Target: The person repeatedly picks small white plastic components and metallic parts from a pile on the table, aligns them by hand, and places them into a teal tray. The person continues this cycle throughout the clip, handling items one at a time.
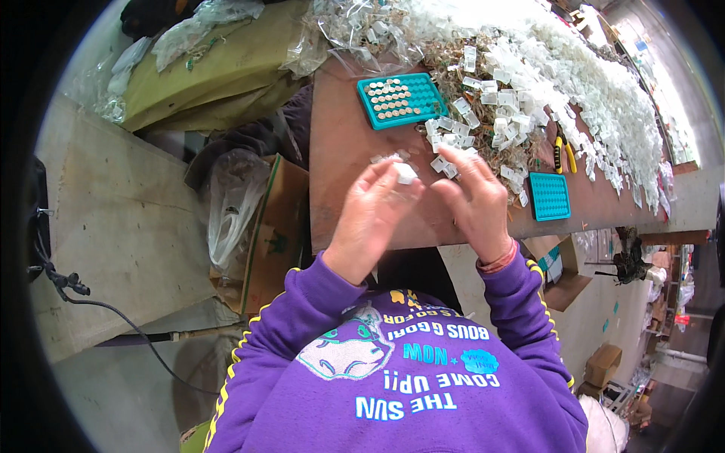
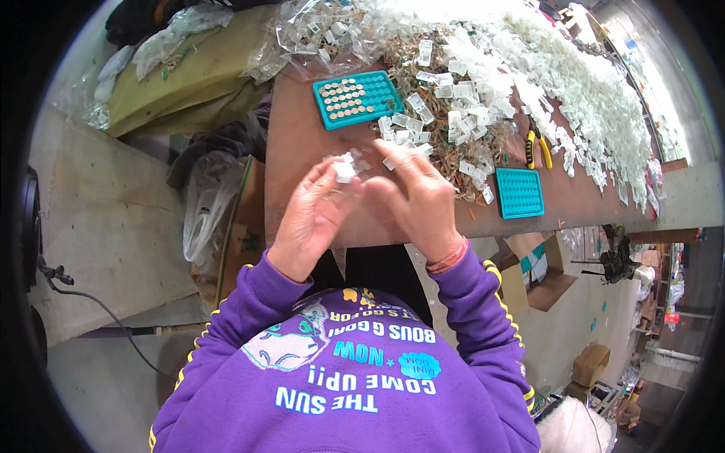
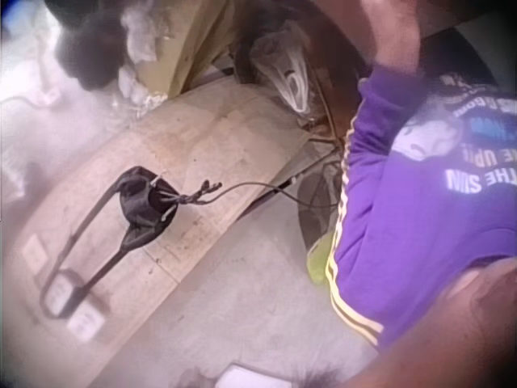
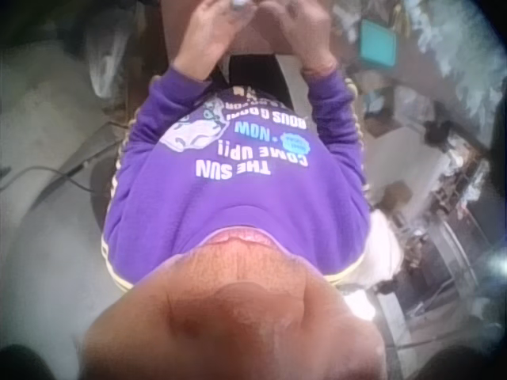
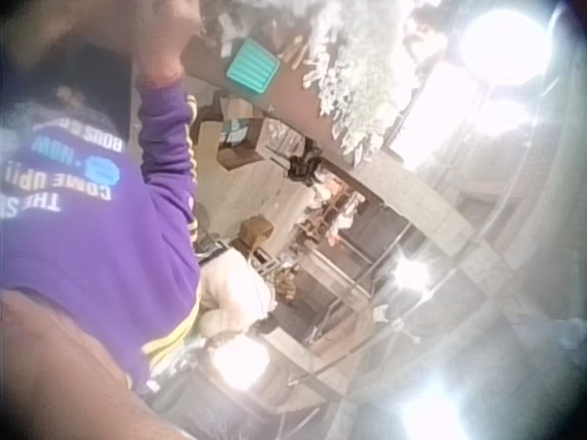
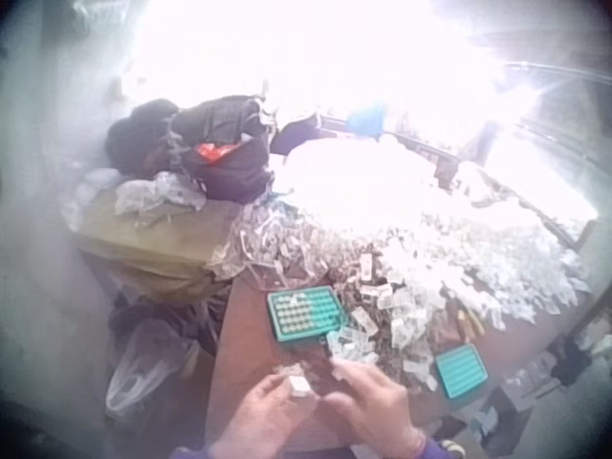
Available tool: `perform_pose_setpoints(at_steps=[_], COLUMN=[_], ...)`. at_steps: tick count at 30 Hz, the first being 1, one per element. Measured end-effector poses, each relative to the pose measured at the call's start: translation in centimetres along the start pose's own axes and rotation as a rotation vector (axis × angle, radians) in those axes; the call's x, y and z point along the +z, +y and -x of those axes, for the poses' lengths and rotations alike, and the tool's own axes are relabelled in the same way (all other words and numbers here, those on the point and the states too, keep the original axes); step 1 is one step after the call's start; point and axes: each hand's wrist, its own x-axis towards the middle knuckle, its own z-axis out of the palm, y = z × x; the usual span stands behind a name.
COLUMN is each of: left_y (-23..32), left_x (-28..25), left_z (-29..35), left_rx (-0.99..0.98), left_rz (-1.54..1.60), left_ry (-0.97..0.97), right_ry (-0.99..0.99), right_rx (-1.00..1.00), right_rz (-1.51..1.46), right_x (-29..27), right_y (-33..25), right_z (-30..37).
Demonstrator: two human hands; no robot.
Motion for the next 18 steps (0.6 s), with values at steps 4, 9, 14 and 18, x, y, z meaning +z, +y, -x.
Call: perform_pose_setpoints(at_steps=[4,9,14,18], left_y=[0.8,0.4,0.5,0.6], left_x=[-2.1,-3.4,-3.5,-3.1], left_z=[-0.1,-0.1,-0.4,-0.4], left_rx=[0.201,0.298,0.263,0.231], left_rz=[-0.138,-0.204,-0.198,-0.158], left_ry=[-0.076,-0.121,-0.233,-0.170], right_ry=[0.002,-0.139,-0.181,-0.287], right_rx=[0.250,0.045,-0.049,-0.235], right_rz=[0.028,0.172,0.338,0.617], right_x=[0.1,1.7,2.8,3.9], right_y=[0.5,1.6,2.7,3.6], right_z=[1.6,2.0,-0.3,-2.6])
